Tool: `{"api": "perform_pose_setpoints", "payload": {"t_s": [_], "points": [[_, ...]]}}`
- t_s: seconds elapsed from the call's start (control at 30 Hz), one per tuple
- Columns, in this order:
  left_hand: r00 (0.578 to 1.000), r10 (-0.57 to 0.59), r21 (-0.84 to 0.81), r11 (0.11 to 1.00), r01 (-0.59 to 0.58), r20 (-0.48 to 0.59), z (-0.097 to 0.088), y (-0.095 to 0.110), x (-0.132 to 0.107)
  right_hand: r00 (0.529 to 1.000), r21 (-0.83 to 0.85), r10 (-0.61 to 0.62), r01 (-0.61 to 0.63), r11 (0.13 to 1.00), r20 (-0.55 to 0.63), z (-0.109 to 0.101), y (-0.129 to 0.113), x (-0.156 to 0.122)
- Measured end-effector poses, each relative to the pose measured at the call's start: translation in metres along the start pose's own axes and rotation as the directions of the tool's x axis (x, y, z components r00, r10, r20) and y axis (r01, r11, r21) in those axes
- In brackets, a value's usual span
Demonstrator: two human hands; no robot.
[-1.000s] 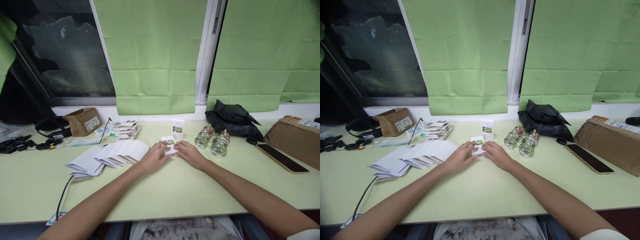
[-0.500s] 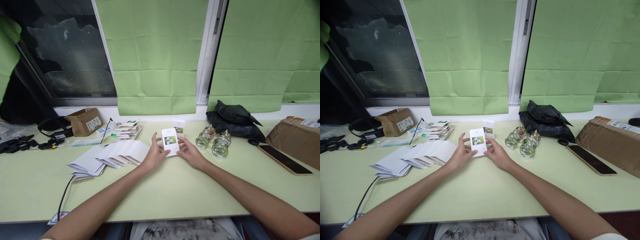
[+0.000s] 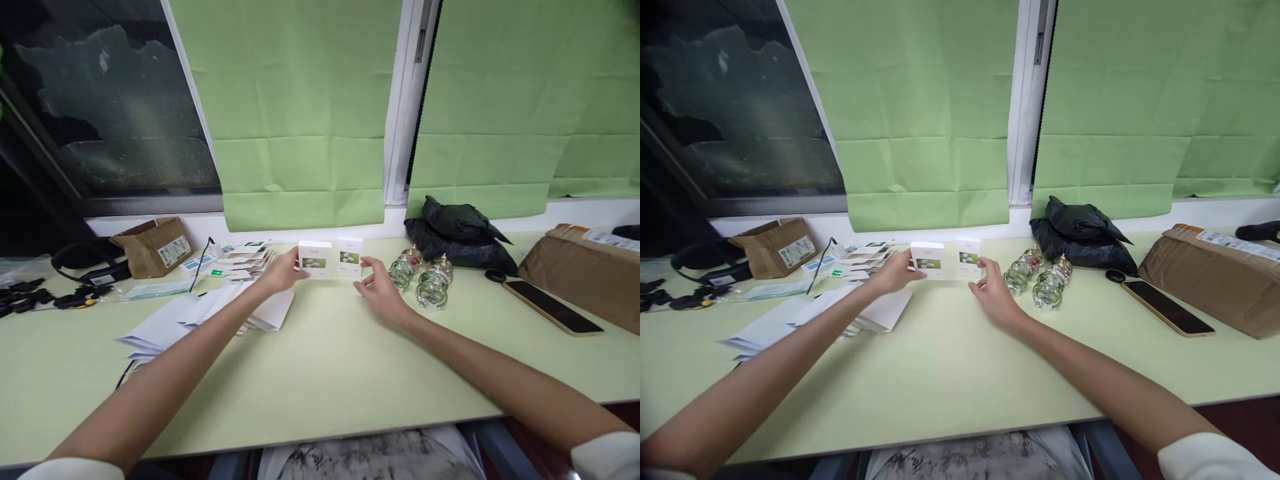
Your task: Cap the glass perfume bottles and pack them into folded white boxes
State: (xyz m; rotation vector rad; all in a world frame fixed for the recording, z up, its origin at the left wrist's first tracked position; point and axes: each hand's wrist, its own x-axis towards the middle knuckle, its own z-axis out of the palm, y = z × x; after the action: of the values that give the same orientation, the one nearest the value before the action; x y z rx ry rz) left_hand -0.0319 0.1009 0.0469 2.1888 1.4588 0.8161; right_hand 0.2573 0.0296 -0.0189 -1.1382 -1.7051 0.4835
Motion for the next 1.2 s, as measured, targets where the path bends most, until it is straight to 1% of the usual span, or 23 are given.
{"api": "perform_pose_setpoints", "payload": {"t_s": [0.07,0.1,0.13,0.2,0.27,0.37,0.47,0.57,0.67,0.73,0.8,0.87,0.9,0.93,1.0,1.1,1.13,1.2], "points": [[0.999,-0.025,0.005,1.0,0.025,0.021,-0.01,-0.008,0.024,0.996,0.021,0.089,-0.088,0.996,-0.032,-0.002,-0.001,0.02],[0.999,-0.03,-0.002,1.0,0.03,0.038,-0.011,-0.012,0.035,0.986,0.042,0.157,-0.155,0.987,-0.057,-0.001,-0.001,0.031],[0.998,-0.034,-0.013,0.999,0.035,0.052,-0.01,-0.016,0.044,0.967,0.075,0.238,-0.232,0.97,-0.087,0.001,0.0,0.041],[0.997,-0.05,-0.032,0.998,0.052,0.063,-0.001,-0.026,0.057,0.907,0.186,0.408,-0.385,0.904,-0.107,0.007,0.004,0.058],[0.995,-0.068,-0.047,0.996,0.071,0.071,0.009,-0.034,0.066,0.871,0.238,0.483,-0.451,0.86,-0.094,0.017,0.009,0.068],[0.993,-0.08,-0.055,0.995,0.084,0.084,0.02,-0.043,0.073,0.835,0.281,0.546,-0.51,0.813,-0.065,0.033,0.016,0.071],[0.992,-0.087,-0.036,0.995,0.091,0.094,0.022,-0.043,0.075,0.819,0.306,0.572,-0.534,0.788,-0.044,0.045,0.02,0.069],[0.986,-0.124,0.019,0.992,0.122,0.115,0.018,-0.041,0.072,0.819,0.314,0.573,-0.535,0.784,-0.033,0.05,0.023,0.067],[0.972,-0.198,0.112,0.977,0.184,0.127,0.005,-0.037,0.068,0.82,0.312,0.57,-0.532,0.787,-0.04,0.052,0.025,0.063],[0.961,-0.252,0.195,0.954,0.227,0.117,-0.01,-0.034,0.063,0.818,0.304,0.571,-0.528,0.793,-0.068,0.052,0.025,0.056],[0.951,-0.295,0.286,0.923,0.257,0.096,-0.026,-0.028,0.053,0.814,0.293,0.572,-0.525,0.799,-0.1,0.051,0.022,0.045],[0.947,-0.311,0.367,0.893,0.261,0.083,-0.037,-0.018,0.035,0.815,0.28,0.568,-0.523,0.805,-0.112,0.048,0.016,0.031],[0.946,-0.313,0.402,0.879,0.256,0.082,-0.04,-0.012,0.023,0.82,0.274,0.562,-0.52,0.809,-0.104,0.047,0.012,0.022],[0.946,-0.313,0.453,0.857,0.244,0.082,-0.04,-0.005,0.01,0.829,0.269,0.552,-0.514,0.815,-0.086,0.045,0.008,0.014],[0.956,-0.282,0.666,0.73,0.156,0.086,-0.033,0.008,-0.016,0.853,0.262,0.521,-0.496,0.828,-0.035,0.041,0.0,-0.001],[0.953,-0.281,0.802,0.592,0.075,0.118,-0.014,0.02,-0.047,0.899,0.223,0.432,-0.436,0.872,0.069,0.034,-0.009,-0.019],[0.95,-0.283,0.822,0.567,0.054,0.133,-0.008,0.022,-0.053,0.912,0.206,0.397,-0.409,0.889,0.102,0.032,-0.01,-0.022],[0.947,-0.28,0.83,0.557,0.03,0.154,0.002,0.025,-0.061,0.927,0.187,0.346,-0.369,0.91,0.144,0.028,-0.009,-0.026]]}}
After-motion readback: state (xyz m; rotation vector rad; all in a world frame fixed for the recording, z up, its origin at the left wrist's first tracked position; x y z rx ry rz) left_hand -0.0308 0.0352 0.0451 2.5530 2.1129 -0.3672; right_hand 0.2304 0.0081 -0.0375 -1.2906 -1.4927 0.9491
